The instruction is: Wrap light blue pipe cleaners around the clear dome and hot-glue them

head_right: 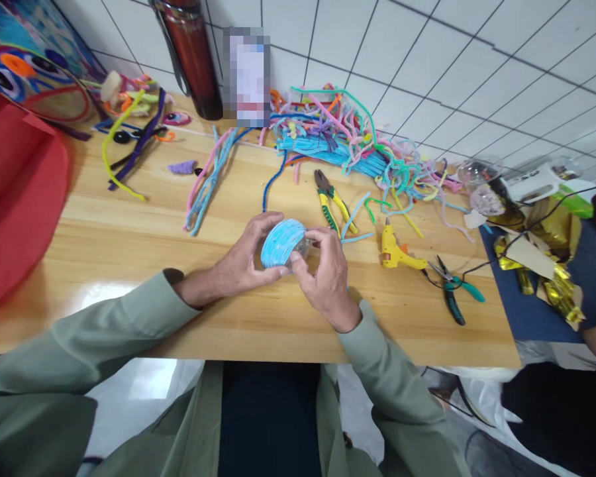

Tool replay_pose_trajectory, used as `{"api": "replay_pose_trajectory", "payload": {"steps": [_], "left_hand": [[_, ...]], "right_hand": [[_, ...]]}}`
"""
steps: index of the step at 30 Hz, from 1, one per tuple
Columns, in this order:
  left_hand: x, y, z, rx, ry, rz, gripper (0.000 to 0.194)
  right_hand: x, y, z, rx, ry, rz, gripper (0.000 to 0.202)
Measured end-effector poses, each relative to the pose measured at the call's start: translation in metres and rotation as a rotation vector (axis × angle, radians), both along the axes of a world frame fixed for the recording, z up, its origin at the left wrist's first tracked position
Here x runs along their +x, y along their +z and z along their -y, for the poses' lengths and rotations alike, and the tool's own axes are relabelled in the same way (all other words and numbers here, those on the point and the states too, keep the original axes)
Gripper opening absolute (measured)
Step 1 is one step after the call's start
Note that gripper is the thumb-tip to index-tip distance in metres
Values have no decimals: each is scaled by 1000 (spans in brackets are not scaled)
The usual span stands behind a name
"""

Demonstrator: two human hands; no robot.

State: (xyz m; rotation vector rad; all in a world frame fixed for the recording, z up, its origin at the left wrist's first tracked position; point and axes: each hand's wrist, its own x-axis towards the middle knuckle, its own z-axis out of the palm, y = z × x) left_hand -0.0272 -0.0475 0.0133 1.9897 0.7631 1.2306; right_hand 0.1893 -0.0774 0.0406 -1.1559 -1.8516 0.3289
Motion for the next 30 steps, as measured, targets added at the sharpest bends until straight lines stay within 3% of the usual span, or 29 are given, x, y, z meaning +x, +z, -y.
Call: {"api": "replay_pose_trajectory", "payload": {"steps": [7,13,16,19,22,25,30], "left_hand": [[1,-4,-2,44,16,-36,81],[1,-6,-1,46,18,-3,85],[1,-6,-1,28,22,2,85],[1,-5,-1,33,18,1,83],[1,-6,-2,37,13,0,82],[1,-6,-2,53,8,7,82],[2,-5,-2,56,-9,-2,84]], "right_hand": [[3,0,-2,-1,-28,-33,25],[9,14,2,241,-71,-5,26],[11,21,5,318,-30,20,14],[10,23,6,191,20,80,17],[9,19,3,10,-45,76,23],[10,13,-1,-81,-82,-10,22],[11,2,-7,-210,21,-226,41]]}}
